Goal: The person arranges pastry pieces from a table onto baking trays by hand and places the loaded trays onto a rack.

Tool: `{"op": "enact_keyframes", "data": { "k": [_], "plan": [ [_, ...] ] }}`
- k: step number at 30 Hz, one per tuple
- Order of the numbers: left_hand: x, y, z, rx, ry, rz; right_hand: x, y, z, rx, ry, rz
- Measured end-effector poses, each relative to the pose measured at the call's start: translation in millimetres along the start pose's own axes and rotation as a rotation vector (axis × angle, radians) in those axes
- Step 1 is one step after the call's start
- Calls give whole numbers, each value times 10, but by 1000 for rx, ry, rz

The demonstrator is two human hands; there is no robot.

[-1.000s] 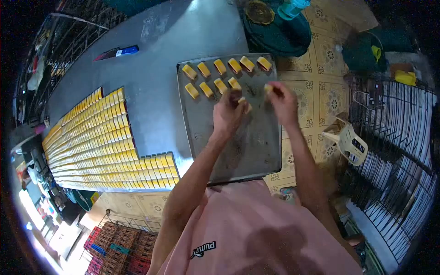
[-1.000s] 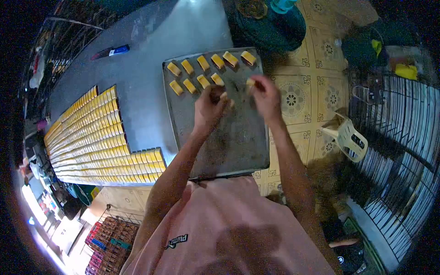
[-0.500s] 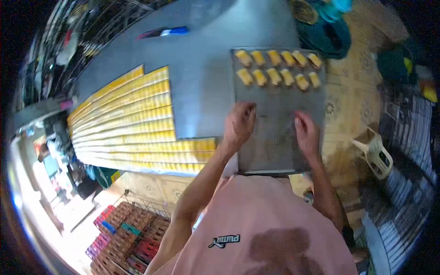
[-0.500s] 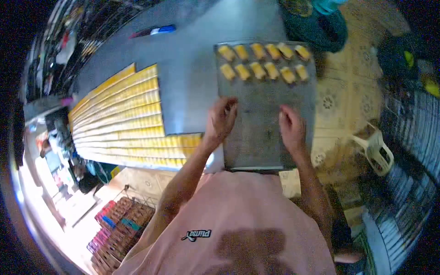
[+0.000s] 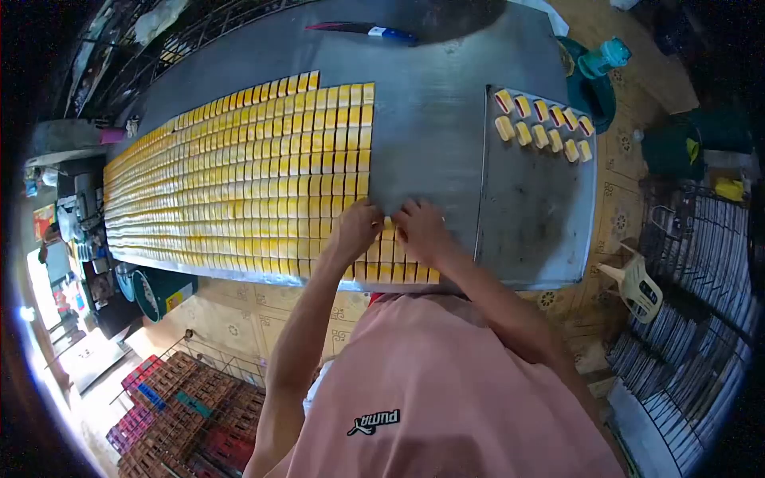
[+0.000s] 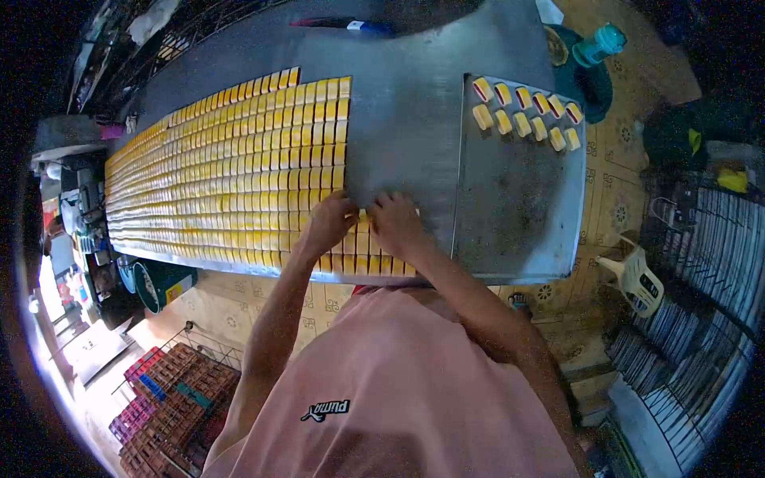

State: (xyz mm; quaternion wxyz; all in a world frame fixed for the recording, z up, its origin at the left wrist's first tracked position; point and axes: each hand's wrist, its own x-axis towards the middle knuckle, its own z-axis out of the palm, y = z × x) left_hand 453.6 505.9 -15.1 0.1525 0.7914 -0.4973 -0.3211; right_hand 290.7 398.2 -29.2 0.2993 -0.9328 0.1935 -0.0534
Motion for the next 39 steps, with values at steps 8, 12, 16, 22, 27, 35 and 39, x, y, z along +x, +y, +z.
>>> {"op": "enact_keyframes", "data": {
  "k": [8, 12, 16, 22, 27, 35, 39],
  "plan": [
    [-19, 9, 357, -527, 81, 17, -465, 347, -96, 307, 173, 282],
    [76, 359, 421, -152, 37, 42, -505, 272, -182, 222, 96, 361],
    [60, 643, 274, -469, -51, -35, -529, 405, -361, 357, 147, 256],
    [243, 896, 529, -840, -36, -106, -548, 827, -775, 546, 107, 169],
    [401, 1074, 749, -1029, -101, -224, -601, 1210, -1088, 381, 43, 76],
    [775, 1707, 1158, -715, 152, -209, -633, 1749, -1384, 519, 96, 232],
    [751, 1790, 1036, -961, 177, -451, -293, 1850, -1538, 444, 370, 178]
  ]
}}
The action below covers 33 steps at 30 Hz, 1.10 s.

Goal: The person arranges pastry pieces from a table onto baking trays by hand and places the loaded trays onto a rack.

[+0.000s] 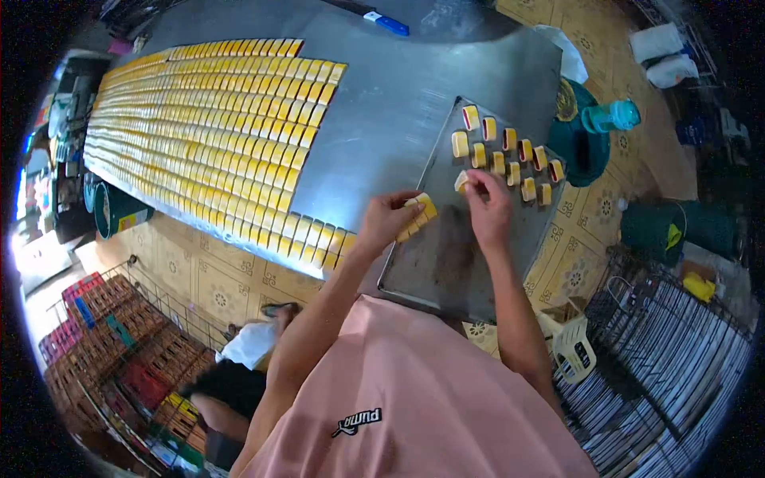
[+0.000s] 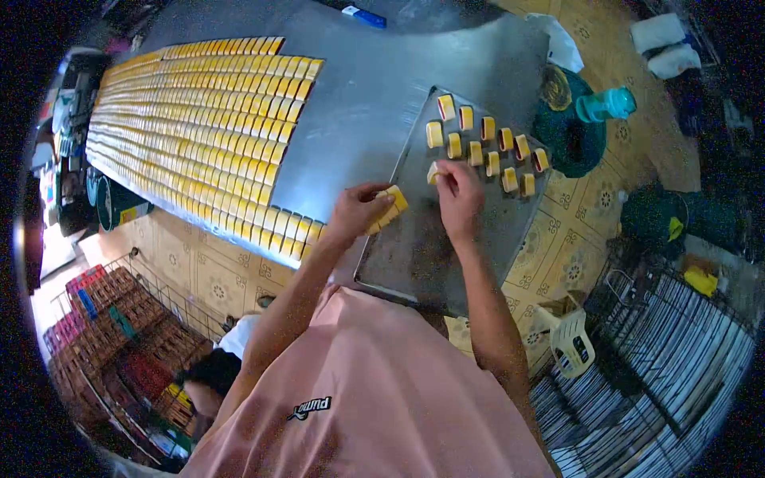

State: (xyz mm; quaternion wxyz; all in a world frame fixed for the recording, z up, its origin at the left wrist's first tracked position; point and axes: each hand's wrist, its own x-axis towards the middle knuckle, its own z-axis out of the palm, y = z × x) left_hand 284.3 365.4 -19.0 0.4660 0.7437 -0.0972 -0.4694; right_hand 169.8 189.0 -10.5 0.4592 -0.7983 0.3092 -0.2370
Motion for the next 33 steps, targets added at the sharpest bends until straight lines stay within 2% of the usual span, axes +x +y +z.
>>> {"op": "enact_keyframes", "data": {
  "k": [2, 4, 6, 8, 9, 11, 12, 14, 15, 17, 18, 21, 22, 23, 24, 26, 28, 30, 32, 33],
  "plan": [
    [7, -108, -18, -270, -68, -101, 182, 173, 117, -10, -71, -50],
    [40, -141, 55, -264, -79, -71, 295, 192, 220, -262, -237, -325],
    [101, -170, 190, -265, -91, -25, 279, 108, 112, -242, -240, -270],
    [204, -243, 360, -135, -6, 205, 141, -5, -44, -11, -240, -19],
    [196, -223, 386, -147, 0, 199, 32, -2, -117, -16, -253, -19],
    [189, -113, 429, -89, -179, 195, -131, 64, -272, 67, -474, -67],
    [224, -169, 485, -95, -189, 198, -143, 139, -325, 57, -470, -63],
    [314, -345, 555, -206, -60, 41, -121, 282, -370, 29, -316, 140],
    [289, -316, 517, -203, -59, 40, -70, 257, -368, 32, -316, 141],
    [188, -196, 417, -165, 34, 55, 60, 160, -329, -37, -206, -4],
    [179, -182, 412, -161, 34, 53, 109, 181, -274, -33, -204, -2],
    [158, -198, 498, -240, -33, 45, 207, 259, -120, -167, -255, -188],
    [163, -214, 564, -145, -22, 178, 168, 241, -159, -169, -255, -188],
    [203, -212, 607, -49, -4, 316, 123, 206, -211, -127, -220, -128],
    [203, -152, 634, -51, 2, 319, 68, 123, -245, -83, -190, -64],
    [131, 1, 692, -188, -123, 264, -133, 255, -393, -65, -218, -105],
    [113, -75, 771, -221, -195, 227, -336, 272, -555, 49, -456, 195],
    [128, -135, 842, -215, -116, 88, -353, 327, -618, 27, -422, 164],
    [116, -62, 828, -177, -62, 64, -364, 413, -545, 69, -207, 260],
    [97, -4, 809, -140, -4, 40, -302, 441, -495, 75, -201, 265]
  ]
}}
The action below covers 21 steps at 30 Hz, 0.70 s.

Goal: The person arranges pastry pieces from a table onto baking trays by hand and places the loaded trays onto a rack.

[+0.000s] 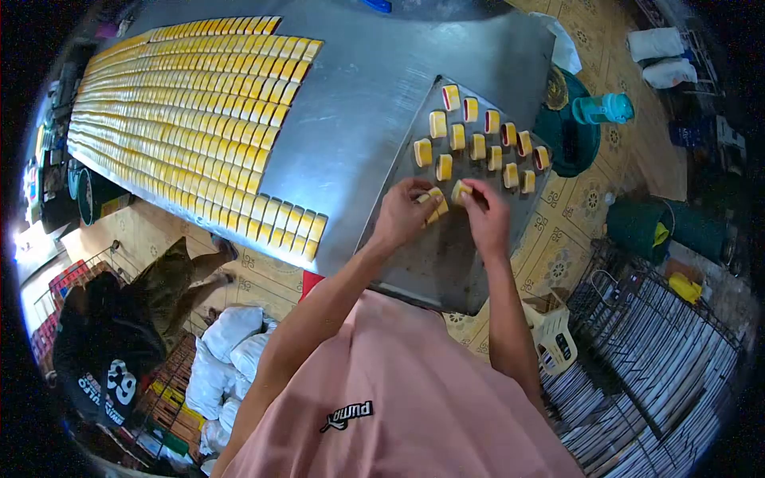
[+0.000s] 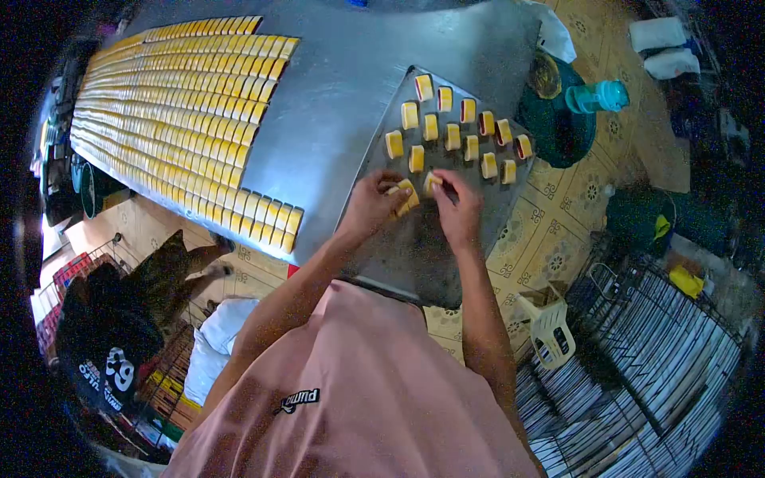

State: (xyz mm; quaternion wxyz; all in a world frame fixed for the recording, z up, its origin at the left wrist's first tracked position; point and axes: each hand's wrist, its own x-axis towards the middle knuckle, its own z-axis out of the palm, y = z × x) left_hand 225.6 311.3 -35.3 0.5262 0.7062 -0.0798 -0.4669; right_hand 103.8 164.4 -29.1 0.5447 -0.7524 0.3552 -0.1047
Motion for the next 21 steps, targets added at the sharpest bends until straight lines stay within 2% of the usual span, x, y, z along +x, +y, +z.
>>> {"op": "enact_keyframes", "data": {
  "k": [2, 5, 9, 11, 12, 13, 15, 16, 17, 19, 21],
  "plan": [
    [36, -73, -4, 21, -20, 38, 164, 9, 30, -166, 65, -228],
    [80, -146, -9, 61, -50, 137, 203, -40, 0, -53, 73, -99],
    [36, -141, 33, 4, -98, 162, 238, 106, -86, -222, 34, -215],
    [5, -139, 127, -4, -121, 138, 284, 193, -17, -305, 127, -455],
    [29, -118, 134, -8, -122, 117, 191, 106, -20, -108, 122, -193],
    [38, -95, 141, -9, -113, 115, 101, 57, -48, -105, 114, -195],
    [24, -67, 219, -222, -267, 6, -114, 27, -175, 22, -85, -93],
    [65, -143, 286, -178, -251, 243, -227, 83, -207, 88, -162, 69],
    [68, -236, 319, -179, -261, 242, -250, 164, -234, 85, -153, 74],
    [15, -137, 331, -56, -157, -10, -258, 210, -287, 49, -5, 51],
    [11, -35, 291, -2, -111, 19, -176, 208, -319, 72, 77, 115]
  ]
}}
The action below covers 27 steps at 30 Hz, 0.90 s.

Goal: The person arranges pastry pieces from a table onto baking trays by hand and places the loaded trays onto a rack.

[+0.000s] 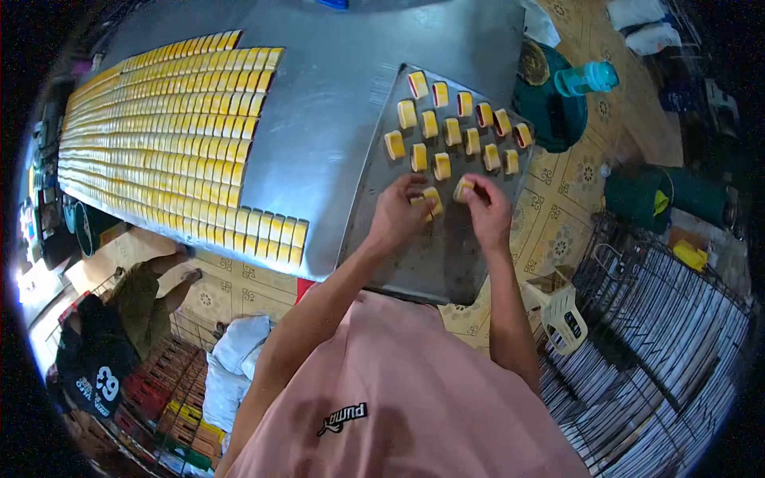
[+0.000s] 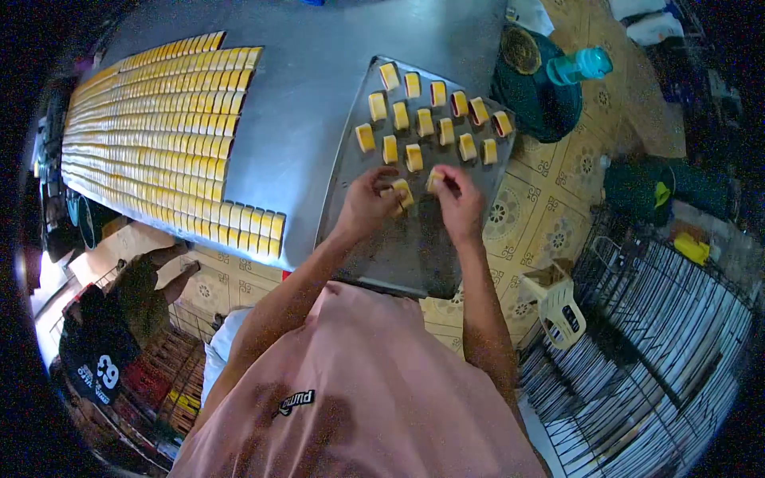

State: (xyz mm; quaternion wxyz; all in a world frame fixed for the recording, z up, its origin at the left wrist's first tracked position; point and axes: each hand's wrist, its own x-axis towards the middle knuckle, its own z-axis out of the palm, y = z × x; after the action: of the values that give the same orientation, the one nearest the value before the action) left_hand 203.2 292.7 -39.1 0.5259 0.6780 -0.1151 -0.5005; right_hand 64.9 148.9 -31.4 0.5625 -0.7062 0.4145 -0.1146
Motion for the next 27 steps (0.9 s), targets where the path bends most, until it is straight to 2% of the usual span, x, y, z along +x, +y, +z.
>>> {"op": "enact_keyframes", "data": {
  "k": [2, 3, 4, 5, 6, 7, 8, 10, 11, 12, 13, 14, 16, 17, 18, 19, 20, 22, 23, 24, 26, 27],
  "plan": [
    [12, -20, -35, 60, 53, 26, 185, -48, 17, -197, 2, -157],
    [39, -68, -42, 95, 47, 115, 265, -44, 33, -361, 16, -428],
    [65, -106, -35, 128, 38, 208, 221, -41, 30, -358, 27, -424],
    [98, -133, -5, 136, 30, 216, 184, -50, 39, -280, 84, -377],
    [141, -146, 30, -13, -82, 153, 181, -93, 53, -200, 133, -338],
    [122, -156, 61, -165, -194, 73, 92, -116, -6, -250, 107, -341],
    [91, -183, 94, -164, -201, 60, -65, -84, -12, -250, 109, -326],
    [126, -90, 221, -137, -316, 167, -263, 19, -85, 69, -156, -15],
    [122, -52, 308, -139, -335, 168, -323, 219, -160, 135, -139, 55],
    [99, -9, 386, 12, -245, 90, -324, 276, -264, 132, -123, 57],
    [87, 33, 446, 165, -149, 11, -316, 336, -355, 75, 42, 26],
    [95, 75, 527, 171, -156, 10, -307, 404, -424, 21, 202, -2],
    [73, 260, 687, 504, 37, 290, -206, 204, -582, 143, 298, 103],
    [124, 293, 730, 509, 19, 292, -126, 161, -654, 24, 274, 20],
    [210, 339, 794, 637, 21, 423, -57, 131, -740, -100, 254, -62],
    [293, 367, 872, 760, 20, 560, -11, 94, -742, -180, 144, -4],
    [370, 380, 916, 758, -5, 574, -21, 152, -713, -184, 170, 4],
    [524, 385, 873, 1004, 97, 867, 0, 304, -613, -483, 247, -173],
    [536, 388, 807, 954, 139, 923, -65, 323, -587, -396, 331, -180],
    [493, 465, 703, 973, 168, 919, -102, 268, -556, -379, 314, -202],
    [204, 570, 397, 771, 103, 754, -375, 186, -459, -181, 416, -78],
    [127, 478, 202, 709, 131, 740, -514, 202, -397, -157, 351, -52]
  ]
}}
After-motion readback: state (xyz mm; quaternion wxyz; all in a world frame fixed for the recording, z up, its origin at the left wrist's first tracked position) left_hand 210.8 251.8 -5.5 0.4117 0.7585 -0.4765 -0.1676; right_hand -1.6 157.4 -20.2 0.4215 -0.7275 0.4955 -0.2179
